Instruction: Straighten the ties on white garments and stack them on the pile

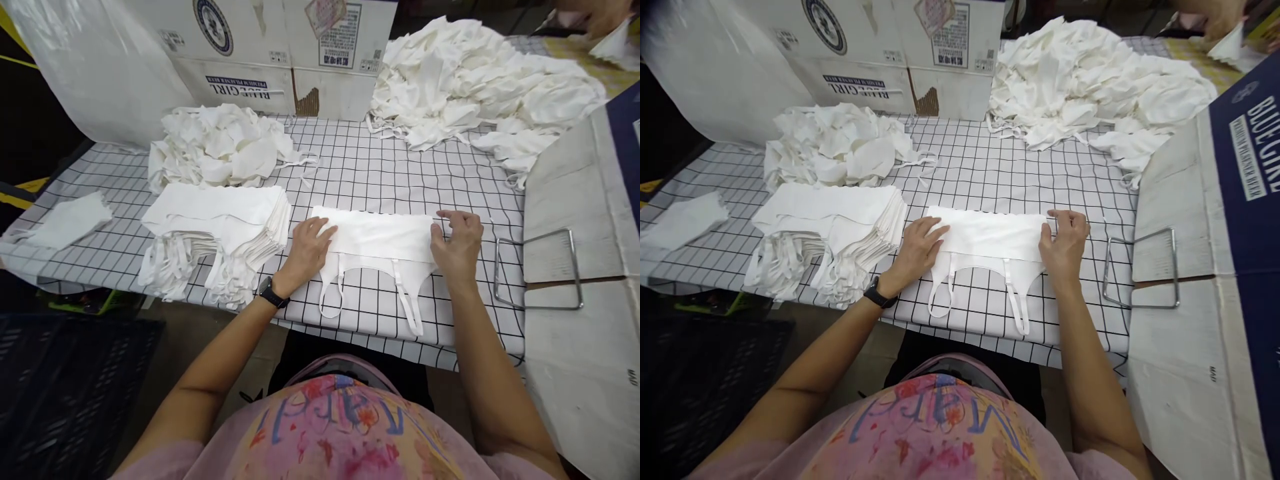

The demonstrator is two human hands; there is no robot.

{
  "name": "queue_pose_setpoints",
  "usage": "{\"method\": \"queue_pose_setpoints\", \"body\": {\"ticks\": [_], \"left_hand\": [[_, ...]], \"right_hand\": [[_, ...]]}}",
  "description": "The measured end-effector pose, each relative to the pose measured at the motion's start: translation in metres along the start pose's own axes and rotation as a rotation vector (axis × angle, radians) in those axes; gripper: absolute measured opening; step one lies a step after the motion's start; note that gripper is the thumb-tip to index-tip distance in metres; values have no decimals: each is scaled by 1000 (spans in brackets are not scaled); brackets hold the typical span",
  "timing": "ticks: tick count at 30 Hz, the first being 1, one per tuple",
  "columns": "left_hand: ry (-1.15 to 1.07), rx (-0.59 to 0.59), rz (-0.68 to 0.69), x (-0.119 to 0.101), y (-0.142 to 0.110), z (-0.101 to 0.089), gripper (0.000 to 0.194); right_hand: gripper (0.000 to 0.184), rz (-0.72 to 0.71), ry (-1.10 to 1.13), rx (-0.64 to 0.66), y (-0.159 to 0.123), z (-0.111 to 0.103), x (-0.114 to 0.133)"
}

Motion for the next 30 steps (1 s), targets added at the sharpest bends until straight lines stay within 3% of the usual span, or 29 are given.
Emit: {"method": "queue_pose_setpoints", "body": {"ticks": [4, 7, 11, 14, 17, 22, 30], "left_hand": [[-116, 14, 213, -11, -11, -6, 44], [-114, 45, 230, -17, -16, -5, 45], [-31, 93, 219, -23, -17, -5, 50], [18, 127, 216, -25, -17, -8, 53], [-29, 144, 221, -23, -16, -11, 50], [-119, 110, 199, -17, -19, -14, 52], [-65, 158, 210, -19, -19, -12, 61]], "right_hand": [[23, -206, 107, 229, -50, -6, 30], [32, -367, 155, 377, -88, 10, 51], [47, -515, 73, 428, -115, 37, 68], [49, -536, -4, 444, -117, 42, 68], [48, -488, 68, 414, -106, 29, 60], [40, -326, 50, 234, -86, -1, 36], [41, -304, 12, 181, -86, -10, 6]]}}
Point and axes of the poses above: each hand's wrist, its own y-axis towards the middle knuckle, its own z-axis out of the palm, x = y × z, the point moved 2 cm from there along y, towards the middle knuckle, and after that the axes turned 15 degrees about z, right-handed, at the moved point
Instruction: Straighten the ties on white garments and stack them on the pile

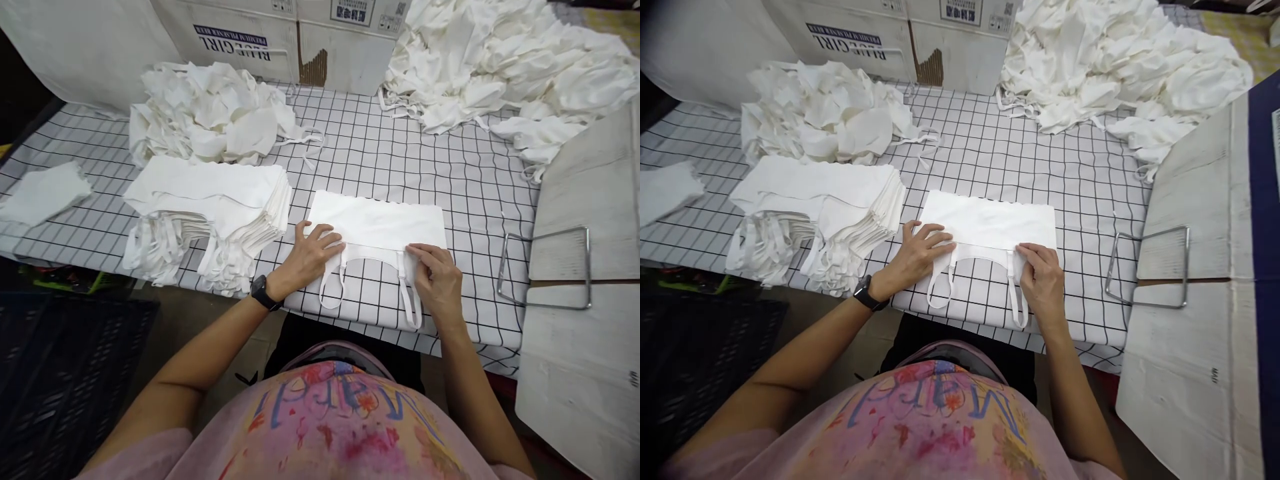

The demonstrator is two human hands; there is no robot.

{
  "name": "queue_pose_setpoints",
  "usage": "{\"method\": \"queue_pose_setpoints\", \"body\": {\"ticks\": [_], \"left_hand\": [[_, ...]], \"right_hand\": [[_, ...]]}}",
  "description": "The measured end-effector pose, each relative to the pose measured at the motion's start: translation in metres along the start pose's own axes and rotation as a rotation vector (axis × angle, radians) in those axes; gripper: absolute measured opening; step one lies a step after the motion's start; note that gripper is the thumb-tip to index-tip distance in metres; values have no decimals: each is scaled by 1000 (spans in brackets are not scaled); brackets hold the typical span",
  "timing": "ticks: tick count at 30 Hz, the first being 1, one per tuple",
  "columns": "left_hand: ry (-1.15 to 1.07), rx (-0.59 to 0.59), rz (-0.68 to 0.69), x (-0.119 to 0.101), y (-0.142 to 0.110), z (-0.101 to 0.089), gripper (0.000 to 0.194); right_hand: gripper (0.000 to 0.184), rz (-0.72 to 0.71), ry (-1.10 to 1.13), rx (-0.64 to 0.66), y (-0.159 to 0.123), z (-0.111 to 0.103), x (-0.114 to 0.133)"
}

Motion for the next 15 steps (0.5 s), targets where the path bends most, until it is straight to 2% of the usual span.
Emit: {"method": "queue_pose_setpoints", "body": {"ticks": [4, 8, 12, 15], "left_hand": [[8, 24, 16, 1, 3, -3, 60], [-19, 8, 6, 2, 5, -4, 56], [-21, -6, -4, 0, 4, -3, 57], [9, -43, -37, -5, 9, -4, 50]], "right_hand": [[42, -53, -5, -20, -4, -3, -1], [43, -129, -39, 29, -8, -2, 2], [50, -146, -166, 63, -13, -1, 4], [56, -141, -281, 77, -15, -2, 4]]}}
Point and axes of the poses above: each hand's wrist, its own y-axis towards the middle knuckle, its own z-axis out of the palm, x = y × z, the point moved 2 cm from there along y, towards the middle knuckle, and after that the axes turned 15 degrees about z, right-handed, at the moved point
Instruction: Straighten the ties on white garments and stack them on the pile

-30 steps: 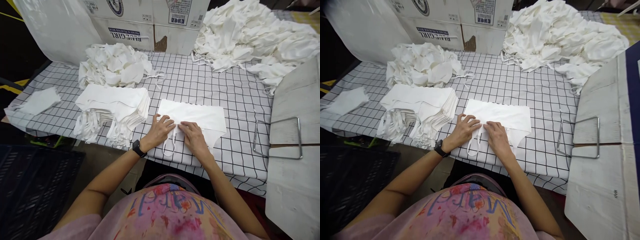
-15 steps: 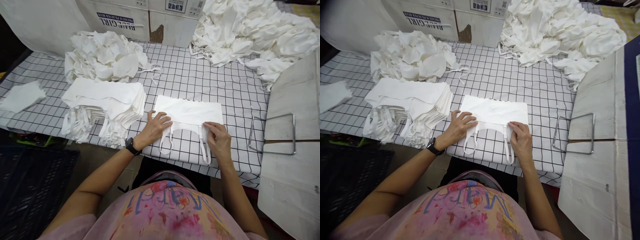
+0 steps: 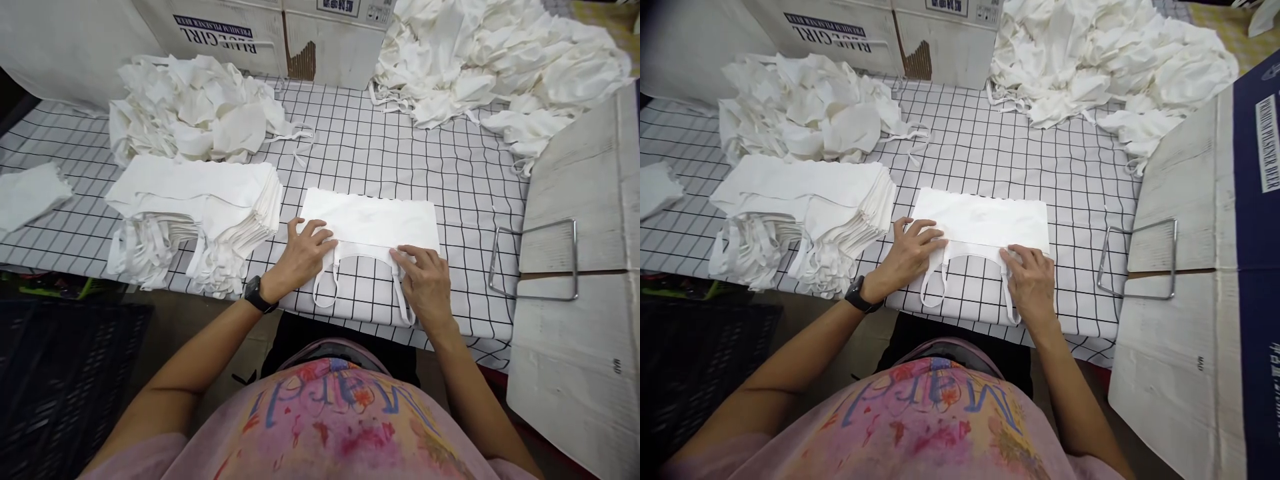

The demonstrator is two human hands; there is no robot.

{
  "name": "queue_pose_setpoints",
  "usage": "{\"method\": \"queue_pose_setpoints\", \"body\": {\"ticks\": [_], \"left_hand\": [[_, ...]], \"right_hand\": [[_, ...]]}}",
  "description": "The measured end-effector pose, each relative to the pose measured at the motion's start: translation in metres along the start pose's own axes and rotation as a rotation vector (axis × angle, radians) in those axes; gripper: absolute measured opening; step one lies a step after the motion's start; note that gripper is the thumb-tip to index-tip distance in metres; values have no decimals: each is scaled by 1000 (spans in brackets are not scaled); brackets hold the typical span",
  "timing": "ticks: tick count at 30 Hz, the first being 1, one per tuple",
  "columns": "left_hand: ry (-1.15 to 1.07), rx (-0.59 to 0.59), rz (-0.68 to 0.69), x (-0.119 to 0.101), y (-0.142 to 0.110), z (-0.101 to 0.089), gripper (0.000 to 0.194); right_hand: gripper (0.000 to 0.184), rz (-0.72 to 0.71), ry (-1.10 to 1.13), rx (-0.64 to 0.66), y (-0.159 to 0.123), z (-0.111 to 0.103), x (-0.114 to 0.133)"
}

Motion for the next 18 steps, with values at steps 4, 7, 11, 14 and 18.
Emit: {"method": "queue_pose_setpoints", "body": {"ticks": [4, 7, 11, 14, 18], "left_hand": [[-38, -84, -15, -16, 18, 2, 36], [-109, -58, 45, -33, 33, 10, 31], [-111, 31, 130, -52, 49, 22, 34], [-84, 83, 151, -60, 55, 28, 43], [-54, 114, 171, -63, 57, 32, 49]], "right_hand": [[51, 77, 168, 18, 5, -3, -6], [48, 152, 299, -68, 10, -4, -12], [49, 67, 268, -45, 10, -2, -9], [50, 31, 121, 1, 5, 0, 0], [51, 62, -29, 7, 0, -1, 8]]}}
Point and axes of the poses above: each hand's wrist, its own y-axis towards the middle knuckle, its own z-axis out of the palm, x = y × z, the point moved 2 cm from there along y, towards the middle knuckle, and after that the axes turned 15 degrees about z, right-handed, at the moved point
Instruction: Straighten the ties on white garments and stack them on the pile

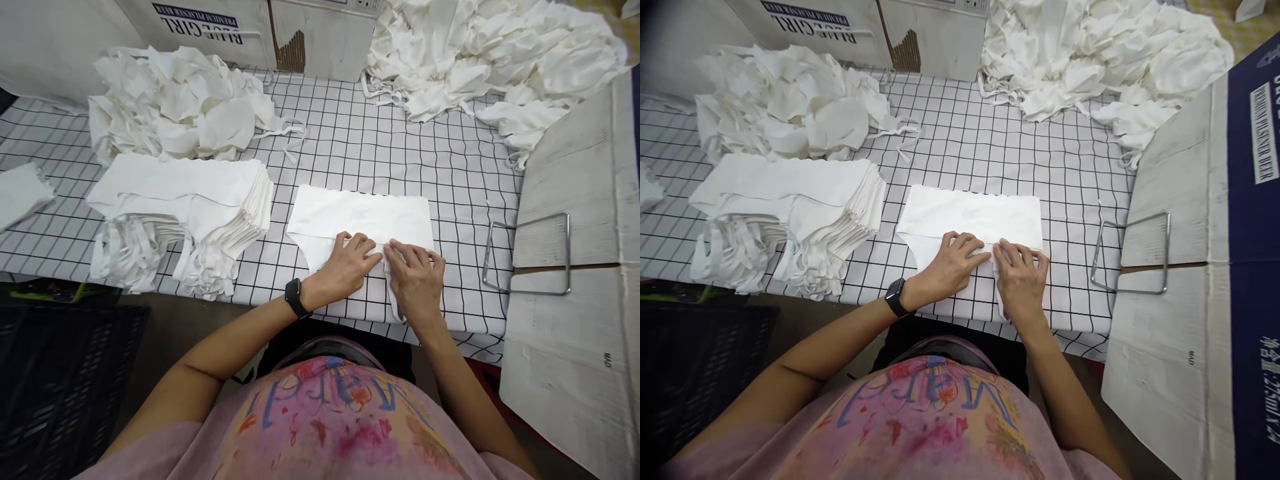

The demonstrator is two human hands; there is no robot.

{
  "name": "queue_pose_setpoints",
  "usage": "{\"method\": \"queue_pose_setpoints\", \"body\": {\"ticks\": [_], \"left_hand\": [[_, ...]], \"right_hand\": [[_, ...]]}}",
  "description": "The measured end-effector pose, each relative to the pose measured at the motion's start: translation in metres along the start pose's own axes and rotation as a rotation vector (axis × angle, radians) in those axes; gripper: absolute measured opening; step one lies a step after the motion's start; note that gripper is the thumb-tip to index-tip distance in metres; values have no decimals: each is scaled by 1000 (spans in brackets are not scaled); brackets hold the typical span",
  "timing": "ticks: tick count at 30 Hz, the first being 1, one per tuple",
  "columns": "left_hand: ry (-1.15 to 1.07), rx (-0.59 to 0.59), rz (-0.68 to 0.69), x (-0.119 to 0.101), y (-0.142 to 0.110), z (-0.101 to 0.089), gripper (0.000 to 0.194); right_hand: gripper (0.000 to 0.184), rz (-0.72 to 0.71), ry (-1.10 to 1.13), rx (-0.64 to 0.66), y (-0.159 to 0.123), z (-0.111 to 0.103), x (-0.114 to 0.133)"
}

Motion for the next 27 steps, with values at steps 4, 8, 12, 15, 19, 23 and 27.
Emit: {"method": "queue_pose_setpoints", "body": {"ticks": [4, 8, 12, 15, 19, 23, 27], "left_hand": [[27, 13, -24, -2, 3, 2, 54], [50, 38, -27, -8, 9, 5, 59], [70, 63, -46, -11, 9, 5, 50], [70, 68, -33, -9, 6, 2, 51], [73, 78, 37, -11, 2, 1, 53], [99, 72, 50, -18, 2, 3, 54], [67, 73, 23, -23, 2, 7, 57]], "right_hand": [[48, 83, 220, 4, 4, -4, -10], [42, 169, 358, -73, 6, -7, -22], [38, 147, 339, -96, 2, -8, -22], [36, 151, 315, -106, 2, -6, -19], [35, 115, 294, -127, 4, -4, -17], [34, 95, 275, -141, 3, -2, -19], [32, 65, 269, -157, 5, -2, -24]]}}
Point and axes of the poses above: each hand's wrist, its own y-axis towards the middle knuckle, its own z-axis out of the palm, x = y × z, the point moved 2 cm from there along y, towards the middle knuckle, and after that the axes turned 15 degrees about z, right-handed, at the moved point
